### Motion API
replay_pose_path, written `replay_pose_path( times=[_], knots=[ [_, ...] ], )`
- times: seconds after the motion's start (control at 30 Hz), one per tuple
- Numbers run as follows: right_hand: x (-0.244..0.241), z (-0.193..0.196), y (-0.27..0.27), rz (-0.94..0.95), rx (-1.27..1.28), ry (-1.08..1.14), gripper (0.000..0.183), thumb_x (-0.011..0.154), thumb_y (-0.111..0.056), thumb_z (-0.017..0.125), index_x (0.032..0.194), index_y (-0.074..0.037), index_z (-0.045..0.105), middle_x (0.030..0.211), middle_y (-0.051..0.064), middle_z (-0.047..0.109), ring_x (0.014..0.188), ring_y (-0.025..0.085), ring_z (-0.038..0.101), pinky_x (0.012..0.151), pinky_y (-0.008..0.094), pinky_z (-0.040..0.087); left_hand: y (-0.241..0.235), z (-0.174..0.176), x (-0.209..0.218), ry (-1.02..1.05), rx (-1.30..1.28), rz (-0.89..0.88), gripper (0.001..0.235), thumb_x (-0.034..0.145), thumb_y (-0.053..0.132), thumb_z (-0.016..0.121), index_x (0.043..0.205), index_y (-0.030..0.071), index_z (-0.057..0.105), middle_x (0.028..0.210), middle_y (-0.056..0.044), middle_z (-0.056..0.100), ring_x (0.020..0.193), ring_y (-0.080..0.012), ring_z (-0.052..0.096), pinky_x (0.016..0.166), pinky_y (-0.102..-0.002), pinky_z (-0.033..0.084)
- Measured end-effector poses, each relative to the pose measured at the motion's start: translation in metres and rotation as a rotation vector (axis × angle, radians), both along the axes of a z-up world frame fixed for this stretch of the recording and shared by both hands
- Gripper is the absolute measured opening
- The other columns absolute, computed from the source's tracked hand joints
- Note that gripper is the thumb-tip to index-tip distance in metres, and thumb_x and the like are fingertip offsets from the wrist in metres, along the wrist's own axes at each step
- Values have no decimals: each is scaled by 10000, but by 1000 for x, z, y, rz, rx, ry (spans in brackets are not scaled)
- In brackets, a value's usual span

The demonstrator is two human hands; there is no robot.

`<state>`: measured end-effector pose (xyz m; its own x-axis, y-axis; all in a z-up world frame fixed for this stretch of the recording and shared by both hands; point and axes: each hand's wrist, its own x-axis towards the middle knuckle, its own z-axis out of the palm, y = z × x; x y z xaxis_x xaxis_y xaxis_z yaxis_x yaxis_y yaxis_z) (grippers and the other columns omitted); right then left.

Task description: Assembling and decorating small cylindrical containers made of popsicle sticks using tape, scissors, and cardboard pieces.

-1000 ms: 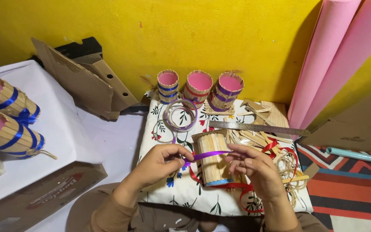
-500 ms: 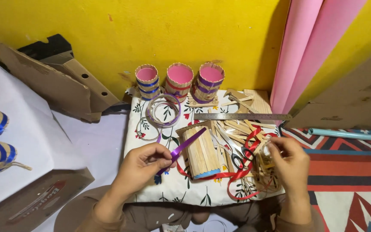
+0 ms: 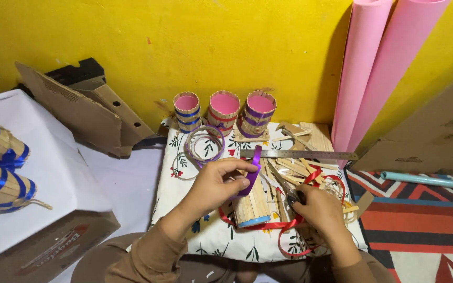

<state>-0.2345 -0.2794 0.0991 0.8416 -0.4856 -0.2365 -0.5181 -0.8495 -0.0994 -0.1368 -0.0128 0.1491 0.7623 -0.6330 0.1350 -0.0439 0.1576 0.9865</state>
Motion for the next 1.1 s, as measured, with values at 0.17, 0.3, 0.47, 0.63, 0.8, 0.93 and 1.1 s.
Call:
replay_pose_path(
  times=[0.17,0.3,0.47,0.63,0.8,0.93,1.1],
  knots=[
    [-10,-39,-79,-126,348,-188,472,720,-233,774,1191,-248,800,967,111,841,1011,345,744,851,450,566,-30,-4,25,-40,-38,59,371,781,-47,722,1140,32,772,1021,-95,738,824,-94,644,692,-212,590],
    [-25,-67,-124,-169,851,-619,563,669,43,838,1222,-5,749,784,162,670,562,142,495,396,244,440,-49,-15,45,-32,5,46,447,709,-42,752,1153,17,753,1054,-151,733,772,-107,667,663,-217,587],
    [-28,-43,-111,1,1180,-628,667,569,-78,931,1187,84,740,731,188,636,599,202,601,495,312,519,-71,-23,54,-128,129,57,422,682,-12,780,1089,101,790,1022,-83,750,723,-81,669,607,-197,573],
    [-15,-36,-106,153,1317,-539,722,529,-222,966,1128,115,746,644,181,641,504,151,541,446,280,453,-85,-21,57,-105,198,-15,445,704,-28,774,1121,124,783,1082,-78,758,705,-93,702,603,-215,578],
    [-9,-30,-108,157,1277,-553,618,565,-149,948,1108,86,770,646,145,668,490,96,518,475,237,424,-87,-20,57,-28,141,-48,493,708,-86,769,1176,71,755,1125,-132,730,732,-107,695,622,-227,591],
    [-7,-43,-122,141,1276,-587,608,556,-127,947,1088,108,771,623,162,652,464,111,535,455,246,427,-95,-20,63,-23,95,-49,501,702,-94,776,1178,62,751,1119,-139,720,722,-108,706,610,-220,600],
    [2,-51,-120,161,1308,-543,551,586,-65,957,1083,82,771,618,133,645,444,81,498,432,217,376,-110,-30,62,-62,138,-104,504,705,-90,783,1180,77,751,1138,-124,714,745,-110,717,618,-240,616]
  ],
)
